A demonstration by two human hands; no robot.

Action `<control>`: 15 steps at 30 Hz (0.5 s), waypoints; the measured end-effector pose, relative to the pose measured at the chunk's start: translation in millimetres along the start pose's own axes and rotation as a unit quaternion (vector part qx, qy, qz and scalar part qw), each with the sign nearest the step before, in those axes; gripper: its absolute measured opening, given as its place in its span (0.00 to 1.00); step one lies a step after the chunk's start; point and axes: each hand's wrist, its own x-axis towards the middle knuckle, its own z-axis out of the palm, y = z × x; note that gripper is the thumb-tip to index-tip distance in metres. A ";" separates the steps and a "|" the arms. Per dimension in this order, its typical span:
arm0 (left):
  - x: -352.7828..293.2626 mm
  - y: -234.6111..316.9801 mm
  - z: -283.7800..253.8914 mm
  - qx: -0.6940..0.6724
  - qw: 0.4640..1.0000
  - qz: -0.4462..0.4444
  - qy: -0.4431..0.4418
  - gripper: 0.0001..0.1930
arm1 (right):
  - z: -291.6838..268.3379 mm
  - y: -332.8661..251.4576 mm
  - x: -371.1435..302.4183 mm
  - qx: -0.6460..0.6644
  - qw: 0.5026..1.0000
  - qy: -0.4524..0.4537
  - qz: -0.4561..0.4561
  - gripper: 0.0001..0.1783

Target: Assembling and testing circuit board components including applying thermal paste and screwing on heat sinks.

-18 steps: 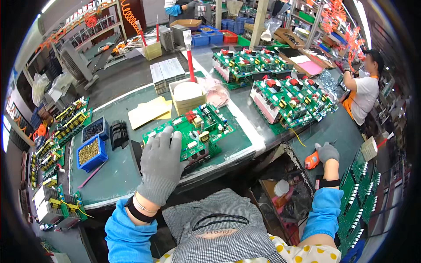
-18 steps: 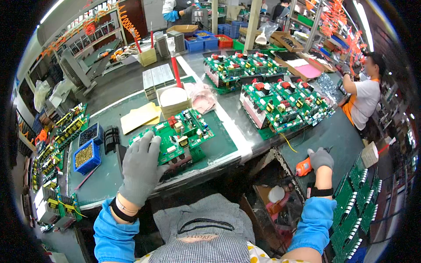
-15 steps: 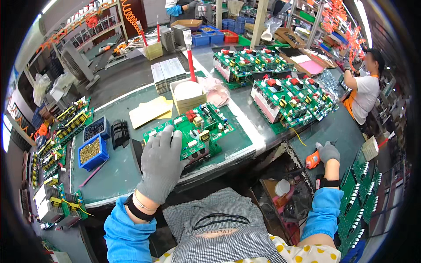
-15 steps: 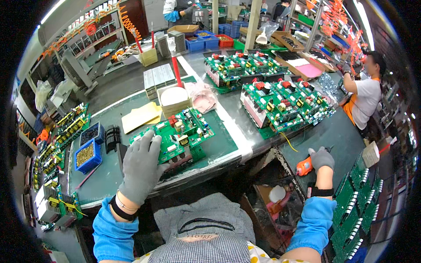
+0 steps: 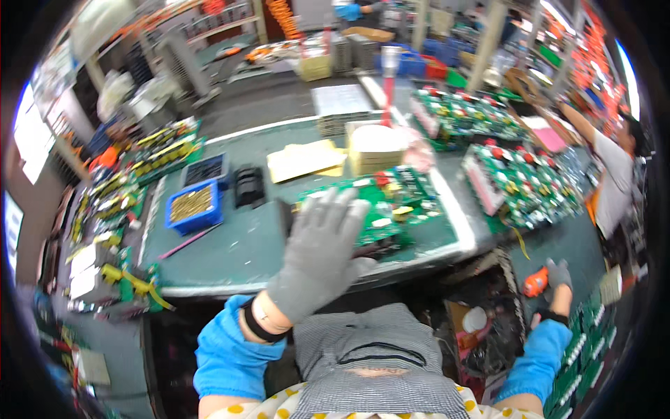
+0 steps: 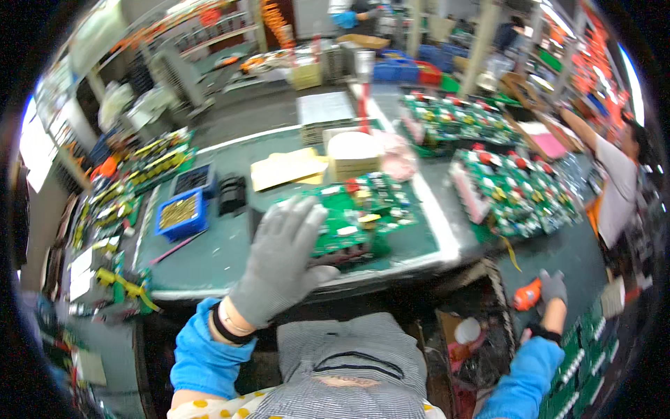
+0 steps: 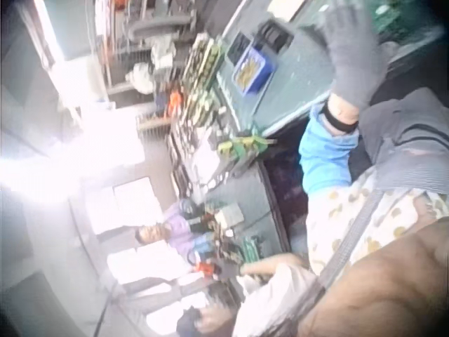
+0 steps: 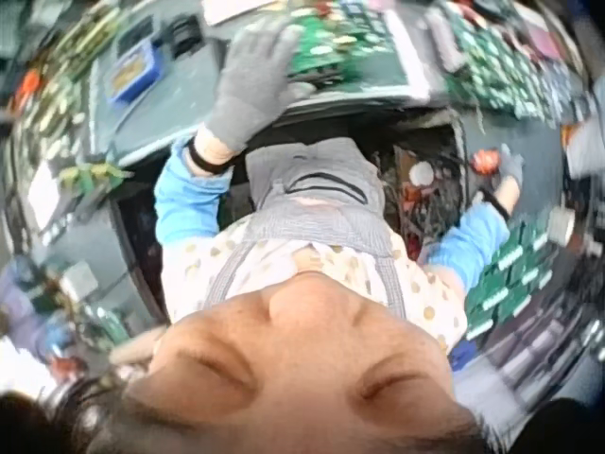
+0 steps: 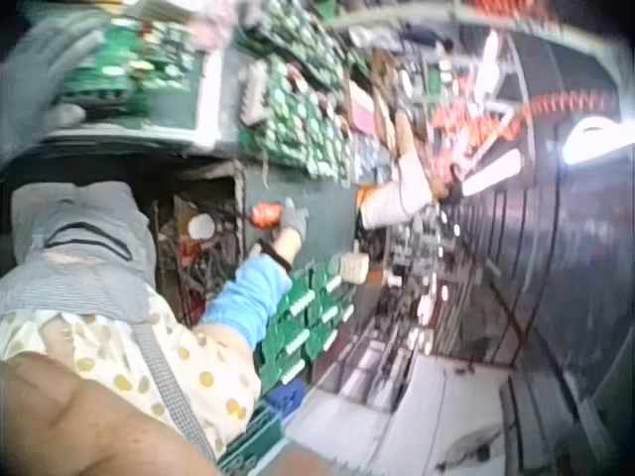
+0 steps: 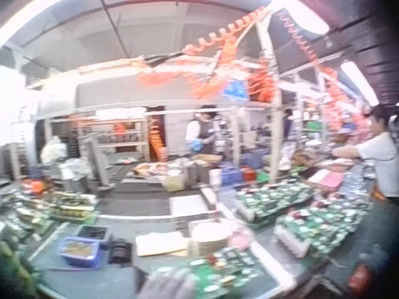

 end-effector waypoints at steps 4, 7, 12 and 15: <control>-32.7 -25.7 -16.7 -0.140 0.981 -0.052 0.123 0.42 | 32.1 105.3 92.6 0.189 0.981 0.024 -0.023 0.41; -80.1 -57.3 -12.0 -0.254 0.928 -0.250 0.112 0.37 | 46.3 118.9 103.2 0.378 0.924 0.062 0.006 0.31; -95.4 -58.1 10.4 -0.402 0.850 -0.338 -0.029 0.26 | 29.3 86.7 49.6 0.330 0.942 0.018 0.050 0.21; -90.0 -57.0 35.5 -0.326 0.893 -0.310 0.005 0.15 | 11.9 55.9 -5.6 0.609 0.790 0.053 0.044 0.21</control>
